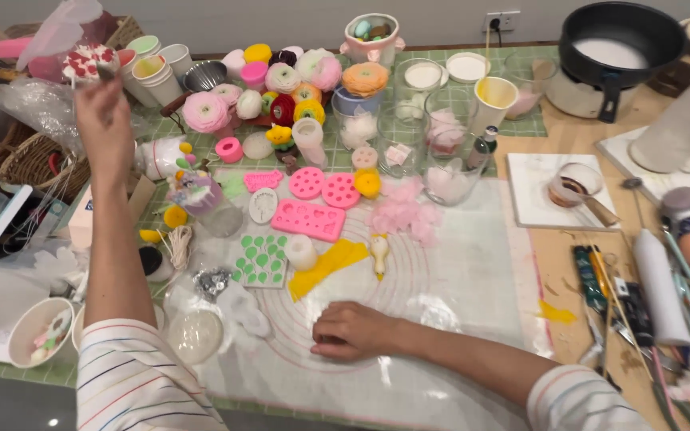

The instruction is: Assembling and decorating wax components for a decorative candle.

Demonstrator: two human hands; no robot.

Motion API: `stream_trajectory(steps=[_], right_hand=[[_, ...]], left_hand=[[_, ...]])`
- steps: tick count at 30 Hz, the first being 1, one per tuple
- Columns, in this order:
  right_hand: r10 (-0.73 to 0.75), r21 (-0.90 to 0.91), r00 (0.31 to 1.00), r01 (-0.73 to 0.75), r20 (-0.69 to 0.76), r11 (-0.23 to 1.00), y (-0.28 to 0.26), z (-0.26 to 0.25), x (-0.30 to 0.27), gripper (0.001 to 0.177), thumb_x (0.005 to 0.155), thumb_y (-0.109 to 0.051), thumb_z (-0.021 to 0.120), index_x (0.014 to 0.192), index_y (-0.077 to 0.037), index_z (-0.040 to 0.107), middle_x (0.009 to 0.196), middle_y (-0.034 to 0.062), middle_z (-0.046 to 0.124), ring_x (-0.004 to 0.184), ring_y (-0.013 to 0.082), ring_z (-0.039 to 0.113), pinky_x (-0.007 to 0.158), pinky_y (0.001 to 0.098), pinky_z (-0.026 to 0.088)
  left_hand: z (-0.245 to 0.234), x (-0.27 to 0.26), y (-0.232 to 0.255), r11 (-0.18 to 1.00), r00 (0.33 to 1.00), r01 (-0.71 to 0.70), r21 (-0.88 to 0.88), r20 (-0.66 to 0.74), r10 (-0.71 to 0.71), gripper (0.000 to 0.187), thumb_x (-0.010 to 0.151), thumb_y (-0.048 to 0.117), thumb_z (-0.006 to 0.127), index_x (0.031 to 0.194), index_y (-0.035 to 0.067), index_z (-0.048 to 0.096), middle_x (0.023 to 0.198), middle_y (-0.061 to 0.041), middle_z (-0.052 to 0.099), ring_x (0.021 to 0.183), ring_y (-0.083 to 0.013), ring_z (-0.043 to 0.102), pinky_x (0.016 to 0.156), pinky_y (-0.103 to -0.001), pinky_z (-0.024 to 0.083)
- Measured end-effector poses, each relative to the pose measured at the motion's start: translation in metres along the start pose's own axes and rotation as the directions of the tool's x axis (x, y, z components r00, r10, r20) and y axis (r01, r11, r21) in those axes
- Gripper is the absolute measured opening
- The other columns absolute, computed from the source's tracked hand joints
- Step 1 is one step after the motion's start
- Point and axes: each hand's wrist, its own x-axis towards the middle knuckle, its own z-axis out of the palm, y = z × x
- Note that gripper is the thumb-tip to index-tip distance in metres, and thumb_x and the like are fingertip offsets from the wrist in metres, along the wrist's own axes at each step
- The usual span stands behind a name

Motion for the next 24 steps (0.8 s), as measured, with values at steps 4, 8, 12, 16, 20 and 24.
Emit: stream_trajectory(steps=[4,8,12,16,20,24], right_hand=[[0.154,-0.025,0.979,-0.152,0.136,0.988,-0.02,-0.015,0.011,0.024,0.097,-0.028,0.072,0.09,-0.006,0.066,0.077,0.0108,0.065,0.075,0.0309,0.065,0.072,0.0446,0.053],[0.216,-0.036,0.976,-0.215,0.023,0.976,-0.016,-0.043,-0.003,0.02,0.1,-0.027,0.066,0.101,-0.007,0.073,0.089,0.0135,0.071,0.085,0.0312,0.07,0.078,0.0432,0.055],[0.4,0.349,0.779,-0.248,-0.483,0.904,-0.058,-0.11,-0.032,0.031,0.104,-0.02,0.059,0.131,-0.006,0.058,0.115,0.0063,0.069,0.101,0.0173,0.07,0.087,0.0307,0.056],[0.46,0.539,0.635,-0.08,-0.621,0.839,-0.107,-0.136,-0.087,0.048,0.105,-0.019,0.054,0.15,-0.006,0.043,0.139,0.0041,0.06,0.12,0.0116,0.061,0.098,0.0282,0.054],[0.501,0.49,0.588,-0.196,-0.635,0.85,-0.081,-0.105,-0.165,0.036,0.11,-0.015,0.054,0.141,0.004,0.057,0.132,0.0104,0.065,0.12,0.0141,0.063,0.105,0.0305,0.052],[0.673,0.673,0.412,-0.171,-0.615,0.72,-0.081,-0.095,-0.197,0.025,0.109,-0.016,0.055,0.122,0.003,0.063,0.119,0.0125,0.072,0.105,0.0192,0.069,0.095,0.0353,0.058]], left_hand=[[0.014,-0.018,0.112,0.973,0.974,-0.224,0.056,0.041,0.222,0.033,0.108,0.0,0.059,0.139,-0.001,0.07,0.148,-0.014,0.053,0.135,-0.0242,0.058,0.117,-0.036,0.049],[0.052,-0.088,0.188,0.936,0.944,-0.21,-0.281,0.192,0.27,0.028,0.107,0.002,0.06,0.134,0.003,0.07,0.146,-0.009,0.054,0.128,-0.0206,0.061,0.112,-0.032,0.053],[0.113,-0.214,0.239,0.865,0.863,-0.335,-0.374,0.247,0.441,0.034,0.097,-0.007,0.056,0.129,-0.003,0.065,0.143,-0.014,0.057,0.135,-0.0242,0.055,0.113,-0.036,0.046],[0.166,-0.342,0.288,0.914,0.788,-0.069,-0.4,0.54,0.296,0.032,0.091,0.004,0.067,0.123,0.004,0.068,0.135,-0.012,0.063,0.095,-0.0214,0.069,0.091,-0.035,0.054],[0.198,-0.397,0.312,0.911,0.731,-0.075,-0.406,0.599,0.327,0.031,0.093,0.007,0.068,0.124,0.004,0.069,0.132,-0.012,0.064,0.106,-0.0277,0.069,0.094,-0.036,0.054],[0.201,-0.406,0.32,0.935,0.638,-0.107,-0.338,0.698,0.325,0.031,0.092,0.009,0.07,0.123,0.003,0.069,0.129,-0.013,0.066,0.117,-0.0318,0.067,0.098,-0.038,0.052]])
